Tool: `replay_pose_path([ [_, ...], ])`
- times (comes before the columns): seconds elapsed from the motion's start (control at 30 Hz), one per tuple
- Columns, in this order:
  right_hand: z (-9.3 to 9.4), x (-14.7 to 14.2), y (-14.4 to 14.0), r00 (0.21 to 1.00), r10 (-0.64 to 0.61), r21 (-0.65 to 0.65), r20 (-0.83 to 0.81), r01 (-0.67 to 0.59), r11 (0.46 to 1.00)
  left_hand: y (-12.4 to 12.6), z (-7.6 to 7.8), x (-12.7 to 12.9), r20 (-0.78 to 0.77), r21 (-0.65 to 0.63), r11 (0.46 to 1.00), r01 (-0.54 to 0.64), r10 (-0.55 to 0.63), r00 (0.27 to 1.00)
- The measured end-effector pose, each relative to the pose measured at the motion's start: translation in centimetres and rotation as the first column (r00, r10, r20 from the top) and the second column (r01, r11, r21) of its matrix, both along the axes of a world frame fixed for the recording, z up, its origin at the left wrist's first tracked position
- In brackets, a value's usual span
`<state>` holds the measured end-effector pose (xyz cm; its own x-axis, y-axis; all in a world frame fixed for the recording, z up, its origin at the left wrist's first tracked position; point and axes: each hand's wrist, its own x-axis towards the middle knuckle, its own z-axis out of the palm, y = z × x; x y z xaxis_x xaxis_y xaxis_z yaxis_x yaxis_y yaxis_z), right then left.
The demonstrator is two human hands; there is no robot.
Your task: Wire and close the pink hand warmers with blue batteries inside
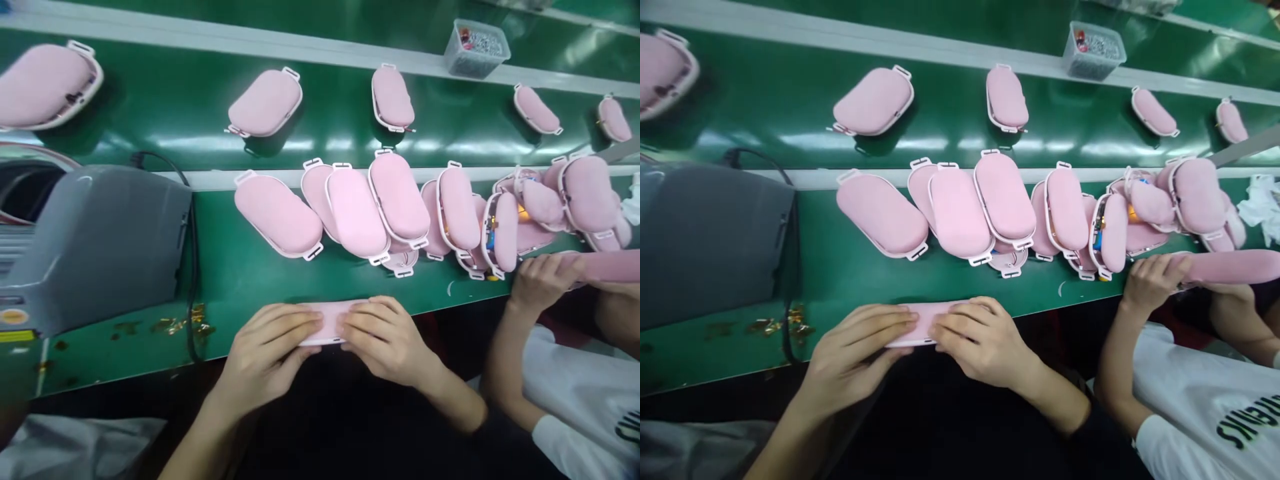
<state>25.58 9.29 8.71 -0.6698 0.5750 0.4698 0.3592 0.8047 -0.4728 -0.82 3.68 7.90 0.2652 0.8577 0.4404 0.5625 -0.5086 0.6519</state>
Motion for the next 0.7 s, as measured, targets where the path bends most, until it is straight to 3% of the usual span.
replay_pose_path([
  [0.13,0.3,-1.8,0.0,0.99,-0.064,0.014,-0.124,0.066,0.998,0.1,-0.1,0.7,0.031,0.037,0.997,-0.069,0.068,0.997],
  [0.23,0.3,-2.3,0.3,0.99,-0.063,-0.001,-0.127,0.063,0.998,-0.1,-0.7,1.1,0.077,0.048,0.991,-0.127,0.123,0.989],
  [0.4,1.5,-2.5,0.6,0.995,-0.045,0.024,0.094,0.043,0.999,0.3,-1.0,1.1,0.116,0.08,0.989,-0.125,0.115,0.987],
  [0.53,2.9,-2.7,0.2,0.978,-0.031,0.15,0.207,0.0,0.989,0.1,-0.9,1.0,0.136,0.175,0.981,-0.087,0.063,0.989],
  [0.63,4.8,-2.3,0.5,0.986,0.043,0.198,0.159,-0.074,0.977,-1.2,-2.6,0.0,0.149,0.212,0.971,-0.109,0.078,0.986],
  [0.7,6.8,-1.4,2.2,0.985,-0.008,0.244,0.173,-0.035,0.969,-2.2,-4.5,-1.1,0.204,0.175,0.953,-0.246,0.209,0.956],
])
